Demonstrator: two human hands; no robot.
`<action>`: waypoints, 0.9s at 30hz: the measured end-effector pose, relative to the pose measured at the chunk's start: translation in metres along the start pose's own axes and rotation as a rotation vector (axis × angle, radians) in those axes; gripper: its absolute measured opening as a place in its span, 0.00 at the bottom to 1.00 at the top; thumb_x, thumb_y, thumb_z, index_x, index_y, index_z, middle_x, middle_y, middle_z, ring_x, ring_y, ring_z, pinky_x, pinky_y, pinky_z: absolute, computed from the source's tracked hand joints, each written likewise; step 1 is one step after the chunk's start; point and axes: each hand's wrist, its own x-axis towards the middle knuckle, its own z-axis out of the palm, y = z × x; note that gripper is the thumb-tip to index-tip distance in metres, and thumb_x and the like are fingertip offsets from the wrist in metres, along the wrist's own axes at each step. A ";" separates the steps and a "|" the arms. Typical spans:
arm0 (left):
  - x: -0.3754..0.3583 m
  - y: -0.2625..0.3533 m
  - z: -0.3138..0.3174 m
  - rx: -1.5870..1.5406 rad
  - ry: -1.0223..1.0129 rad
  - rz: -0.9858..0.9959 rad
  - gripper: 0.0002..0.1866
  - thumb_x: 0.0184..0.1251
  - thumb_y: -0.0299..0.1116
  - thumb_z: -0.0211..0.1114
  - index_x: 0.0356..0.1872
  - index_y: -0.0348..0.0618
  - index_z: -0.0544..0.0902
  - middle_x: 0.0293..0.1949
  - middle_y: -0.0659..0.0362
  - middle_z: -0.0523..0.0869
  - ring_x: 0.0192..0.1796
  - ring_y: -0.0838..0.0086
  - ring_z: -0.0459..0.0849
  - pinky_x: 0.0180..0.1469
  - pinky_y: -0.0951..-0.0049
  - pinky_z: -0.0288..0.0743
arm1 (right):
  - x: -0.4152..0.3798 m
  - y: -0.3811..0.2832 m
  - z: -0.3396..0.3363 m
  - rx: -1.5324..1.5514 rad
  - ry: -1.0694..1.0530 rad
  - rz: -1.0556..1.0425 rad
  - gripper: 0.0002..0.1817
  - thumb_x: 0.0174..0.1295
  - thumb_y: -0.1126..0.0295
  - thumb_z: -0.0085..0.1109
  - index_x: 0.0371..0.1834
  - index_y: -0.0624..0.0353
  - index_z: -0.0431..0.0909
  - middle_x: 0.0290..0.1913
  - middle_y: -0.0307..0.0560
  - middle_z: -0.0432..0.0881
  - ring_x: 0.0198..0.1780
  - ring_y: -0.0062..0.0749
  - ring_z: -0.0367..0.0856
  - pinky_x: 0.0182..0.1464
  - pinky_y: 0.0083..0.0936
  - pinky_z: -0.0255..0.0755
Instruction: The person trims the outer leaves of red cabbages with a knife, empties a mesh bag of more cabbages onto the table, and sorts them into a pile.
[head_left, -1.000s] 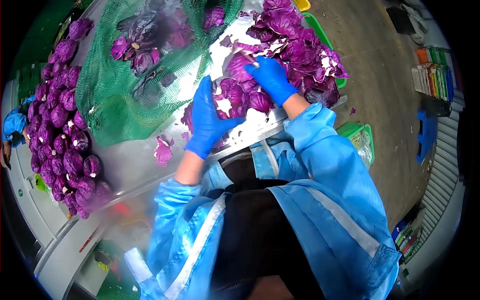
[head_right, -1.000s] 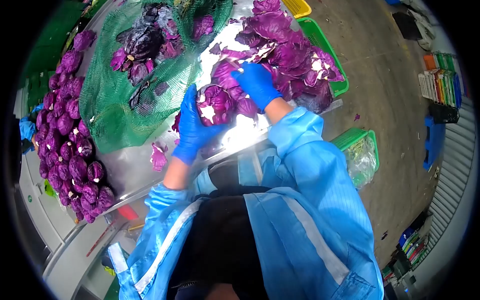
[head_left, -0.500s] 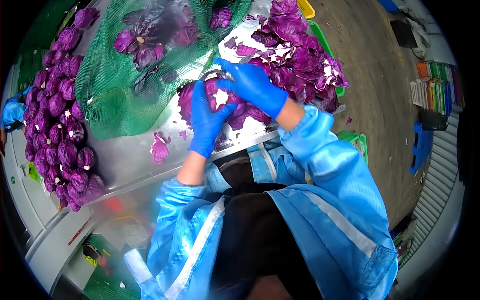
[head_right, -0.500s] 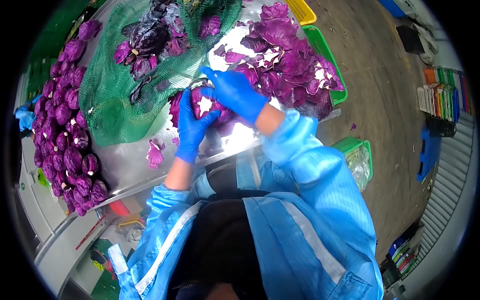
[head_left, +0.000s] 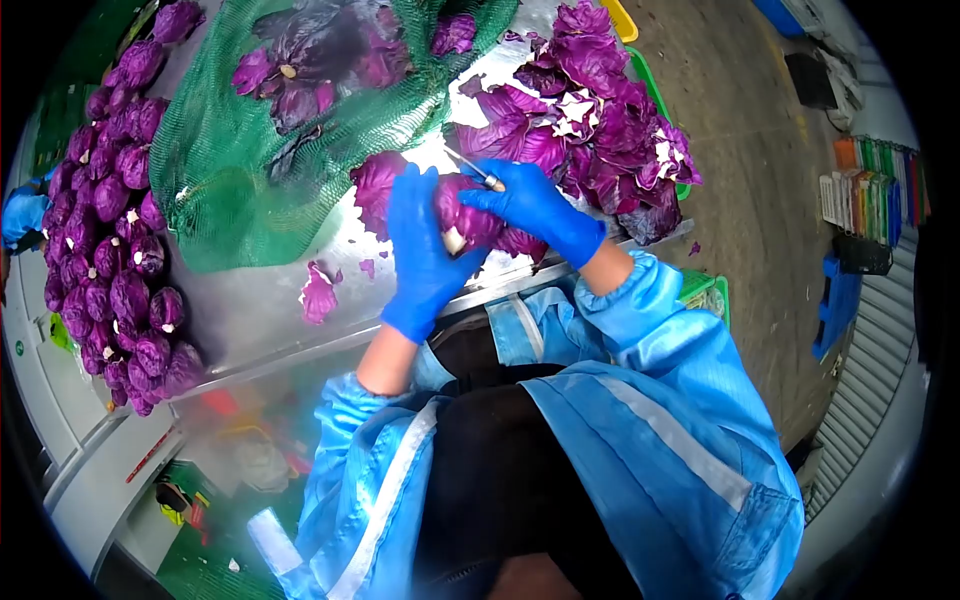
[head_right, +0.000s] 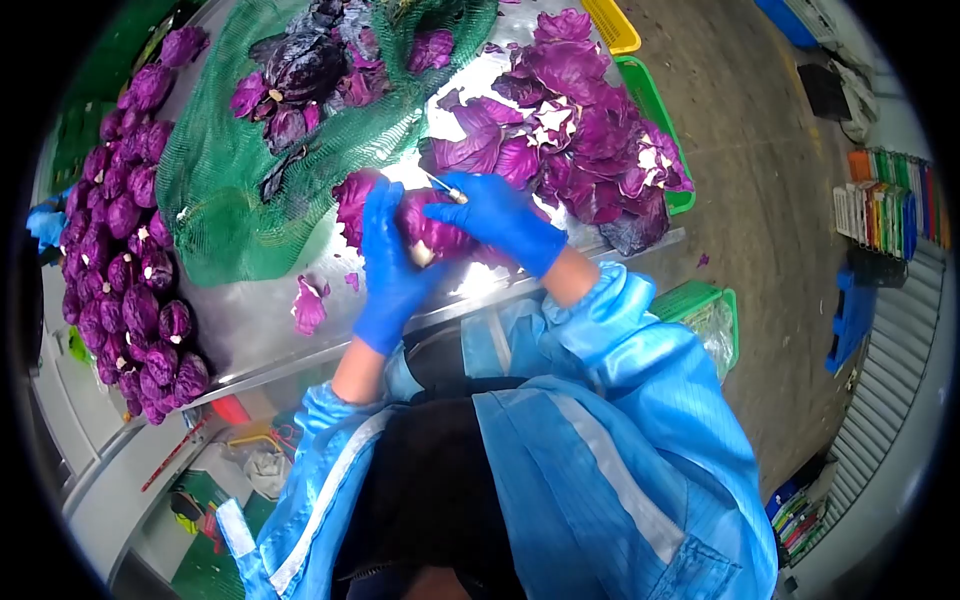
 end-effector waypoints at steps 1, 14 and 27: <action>0.007 0.005 0.004 -0.023 -0.044 -0.059 0.63 0.30 0.43 0.84 0.74 0.46 0.57 0.73 0.41 0.59 0.74 0.43 0.58 0.71 0.44 0.53 | 0.001 0.004 0.004 0.217 -0.047 0.106 0.25 0.59 0.54 0.68 0.56 0.54 0.80 0.46 0.54 0.85 0.42 0.43 0.85 0.46 0.31 0.78; -0.026 -0.012 -0.007 -0.091 -0.012 0.023 0.63 0.33 0.49 0.84 0.75 0.46 0.56 0.74 0.43 0.57 0.74 0.47 0.58 0.73 0.49 0.53 | -0.025 -0.012 -0.016 -0.280 0.158 0.106 0.34 0.53 0.54 0.72 0.62 0.55 0.74 0.52 0.53 0.83 0.42 0.43 0.85 0.42 0.34 0.77; 0.014 -0.009 0.019 0.072 -0.016 -0.166 0.64 0.34 0.47 0.84 0.72 0.33 0.54 0.62 0.38 0.67 0.64 0.46 0.69 0.65 0.54 0.67 | -0.025 -0.036 -0.020 -0.532 0.203 0.053 0.37 0.66 0.47 0.57 0.75 0.49 0.59 0.25 0.49 0.80 0.20 0.42 0.77 0.21 0.36 0.69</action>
